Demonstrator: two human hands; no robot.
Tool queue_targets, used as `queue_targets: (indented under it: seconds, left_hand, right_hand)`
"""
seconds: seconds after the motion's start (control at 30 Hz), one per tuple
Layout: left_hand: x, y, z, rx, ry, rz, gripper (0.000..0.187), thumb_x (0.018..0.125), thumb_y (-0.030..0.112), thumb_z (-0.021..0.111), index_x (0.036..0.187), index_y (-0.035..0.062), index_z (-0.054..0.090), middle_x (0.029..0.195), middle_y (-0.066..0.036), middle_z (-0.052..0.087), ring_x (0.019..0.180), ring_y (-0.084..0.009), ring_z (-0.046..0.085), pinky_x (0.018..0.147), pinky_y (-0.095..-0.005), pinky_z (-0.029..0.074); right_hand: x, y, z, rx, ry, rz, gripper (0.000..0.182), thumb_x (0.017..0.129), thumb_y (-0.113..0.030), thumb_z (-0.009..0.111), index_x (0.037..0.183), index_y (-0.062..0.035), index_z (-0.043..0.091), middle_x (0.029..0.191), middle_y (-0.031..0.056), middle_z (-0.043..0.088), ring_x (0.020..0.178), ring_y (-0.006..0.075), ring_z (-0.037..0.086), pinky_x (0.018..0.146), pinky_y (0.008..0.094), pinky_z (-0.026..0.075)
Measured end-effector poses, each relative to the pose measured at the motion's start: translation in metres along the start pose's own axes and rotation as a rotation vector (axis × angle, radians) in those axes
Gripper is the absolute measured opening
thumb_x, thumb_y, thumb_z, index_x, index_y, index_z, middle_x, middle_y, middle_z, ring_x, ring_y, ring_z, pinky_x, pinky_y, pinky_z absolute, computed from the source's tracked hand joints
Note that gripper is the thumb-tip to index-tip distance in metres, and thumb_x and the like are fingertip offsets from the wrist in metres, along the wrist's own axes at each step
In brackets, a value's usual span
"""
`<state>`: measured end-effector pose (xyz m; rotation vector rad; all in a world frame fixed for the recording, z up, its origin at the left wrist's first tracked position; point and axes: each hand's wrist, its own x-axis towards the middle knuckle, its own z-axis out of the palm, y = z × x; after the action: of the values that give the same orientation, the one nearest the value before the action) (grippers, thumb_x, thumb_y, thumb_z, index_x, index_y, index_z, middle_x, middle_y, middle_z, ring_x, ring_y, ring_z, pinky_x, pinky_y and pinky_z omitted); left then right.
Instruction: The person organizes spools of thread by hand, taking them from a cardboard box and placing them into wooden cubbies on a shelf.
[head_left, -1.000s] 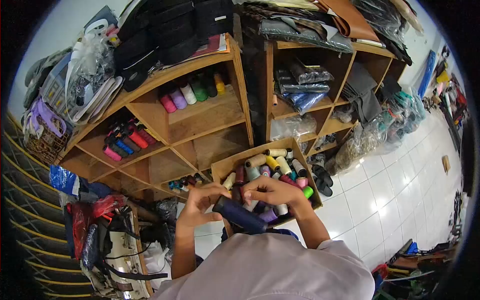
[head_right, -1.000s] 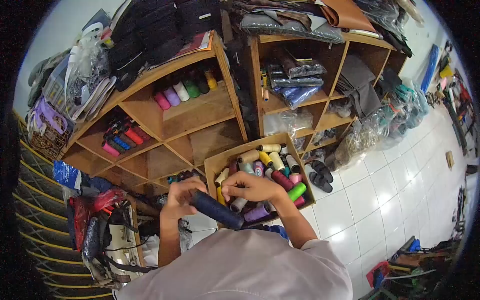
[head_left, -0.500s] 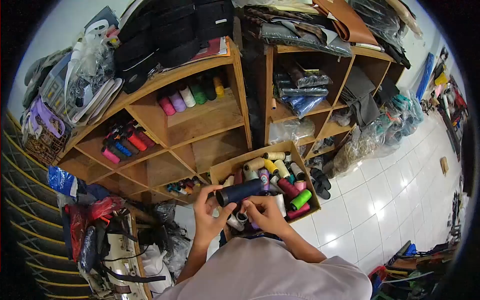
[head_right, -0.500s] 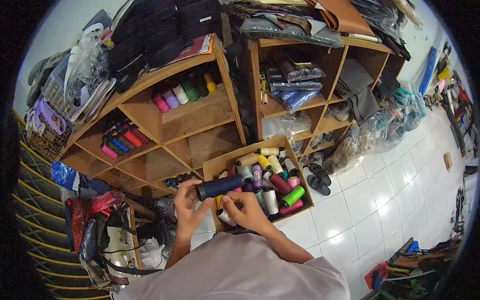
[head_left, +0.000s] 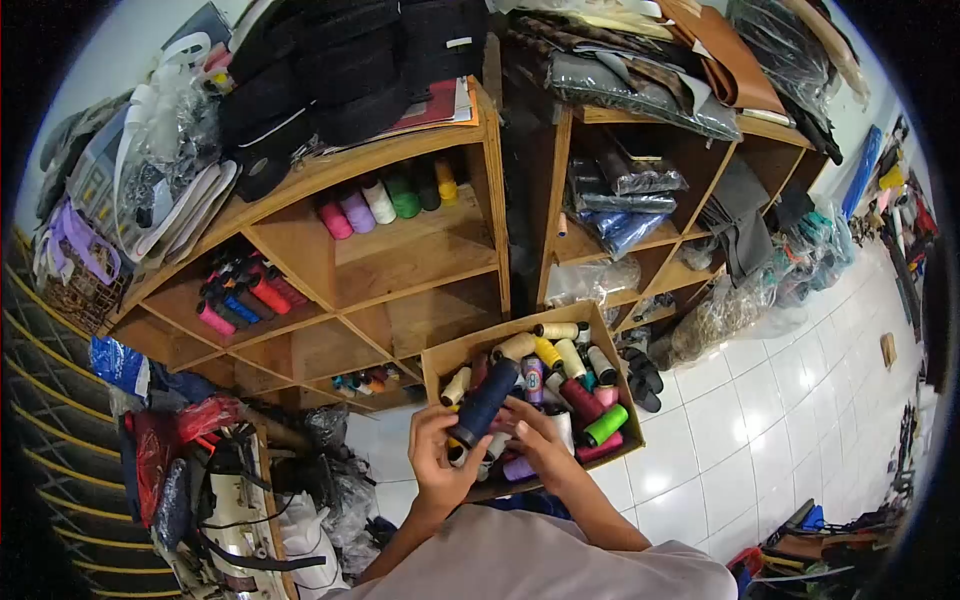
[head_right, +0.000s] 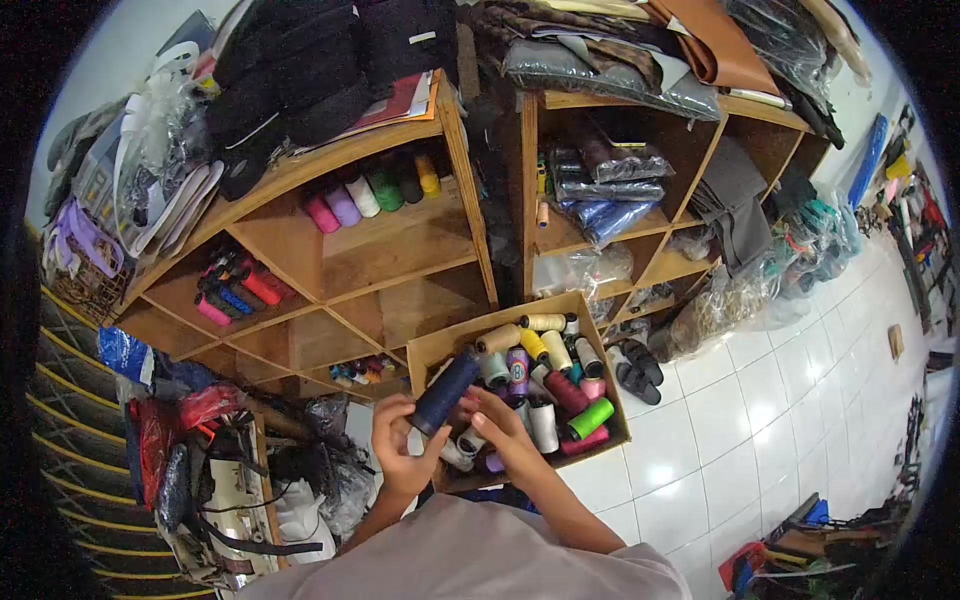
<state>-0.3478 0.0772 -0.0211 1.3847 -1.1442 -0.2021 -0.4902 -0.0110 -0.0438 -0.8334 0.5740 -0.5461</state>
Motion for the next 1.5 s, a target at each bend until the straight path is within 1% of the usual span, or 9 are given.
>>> queue_targets:
  seconds: [0.17,0.27,0.57,0.77,0.83,1.17,1.27,1.37,1.5]
  left_hand:
    - [-0.006,-0.026,0.012,0.263,-0.132,0.052,0.046,0.065,-0.007,0.08,0.104,0.0036,0.058,0.111,-0.02,0.052,0.098,-0.0342,0.061,0.084,-0.0395,0.051]
    - [-0.01,-0.046,0.029,0.164,-0.149,-0.008,0.046,0.066,-0.005,0.08,0.108,0.0051,0.063,0.114,-0.017,0.056,0.099,-0.0341,0.062,0.083,-0.0407,0.052]
    - [0.009,-0.067,0.048,0.41,-0.179,-0.046,0.051,0.062,0.015,0.091,0.104,0.0026,0.065,0.1,-0.013,0.069,0.091,-0.0314,0.065,0.083,-0.0402,0.05]
    - [-0.001,-0.076,0.06,0.248,-0.216,-0.296,0.052,0.067,0.021,0.091,0.106,-0.0002,0.065,0.099,-0.014,0.069,0.097,-0.0218,0.065,0.082,-0.0344,0.051]
    - [-0.003,-0.077,0.062,0.019,-0.275,-0.617,0.055,0.071,0.022,0.09,0.11,-0.0037,0.062,0.106,-0.013,0.068,0.101,-0.017,0.063,0.087,-0.0323,0.05]
    - [0.012,-0.076,0.083,-0.438,-0.164,-0.757,0.044,0.086,0.017,0.077,0.121,-0.0032,0.061,0.113,-0.009,0.065,0.105,-0.0144,0.059,0.095,-0.0309,0.045]
    - [0.01,-0.078,0.082,-0.552,-0.156,-0.869,0.041,0.092,0.025,0.07,0.121,-0.0028,0.06,0.113,-0.009,0.064,0.105,-0.0163,0.06,0.096,-0.0323,0.046]
    - [0.001,-0.081,0.084,-0.775,-0.177,-1.025,0.05,0.097,0.037,0.062,0.128,-0.002,0.056,0.113,-0.01,0.064,0.105,-0.0183,0.061,0.094,-0.0335,0.048]
    - [0.01,-0.07,0.094,-1.059,-0.08,-1.112,0.053,0.098,0.043,0.058,0.129,0.0011,0.052,0.109,-0.009,0.064,0.094,-0.0186,0.063,0.08,-0.0308,0.05]
  right_hand:
    - [0.028,0.014,-0.001,0.268,0.037,0.127,0.055,0.094,-0.039,0.064,0.133,-0.0034,0.048,0.12,0.007,0.061,0.113,0.0186,0.058,0.096,0.037,0.045]
    - [0.047,0.016,-0.005,0.399,0.224,0.214,0.027,0.094,-0.02,0.068,0.115,-0.0064,0.06,0.106,0.0029,0.065,0.097,0.013,0.062,0.081,0.0285,0.05]
    - [0.076,0.001,-0.024,0.498,0.324,0.114,0.022,0.091,-0.008,0.068,0.109,-0.0063,0.056,0.106,0.0087,0.065,0.105,0.0212,0.063,0.09,0.0353,0.052]
    - [0.084,-0.003,-0.042,0.453,0.35,0.142,0.016,0.093,-0.011,0.067,0.103,-0.0087,0.053,0.099,0.0054,0.062,0.104,0.02,0.061,0.09,0.0355,0.05]
    - [0.087,-0.007,-0.043,0.475,0.326,0.105,0.016,0.093,-0.01,0.068,0.1,-0.0093,0.054,0.096,0.0042,0.061,0.096,0.0178,0.061,0.085,0.033,0.051]
    - [0.097,-0.017,-0.064,0.466,0.162,0.013,0.018,0.092,-0.016,0.07,0.094,-0.0111,0.052,0.083,0.002,0.054,0.086,0.0174,0.059,0.082,0.0327,0.047]
    - [0.101,-0.023,-0.068,0.382,0.007,-0.039,0.034,0.088,-0.032,0.075,0.086,-0.0123,0.048,0.076,0.0005,0.048,0.081,0.017,0.054,0.09,0.0388,0.044]
    - [0.103,-0.029,-0.07,0.405,-0.111,-0.092,0.043,0.083,-0.041,0.079,0.083,-0.0126,0.047,0.072,-0.001,0.046,0.078,0.0163,0.054,0.088,0.0376,0.043]
    - [0.108,-0.028,-0.073,0.515,-0.264,-0.162,0.038,0.086,-0.037,0.076,0.085,-0.0095,0.05,0.076,0.001,0.052,0.082,0.0167,0.059,0.088,0.0381,0.046]
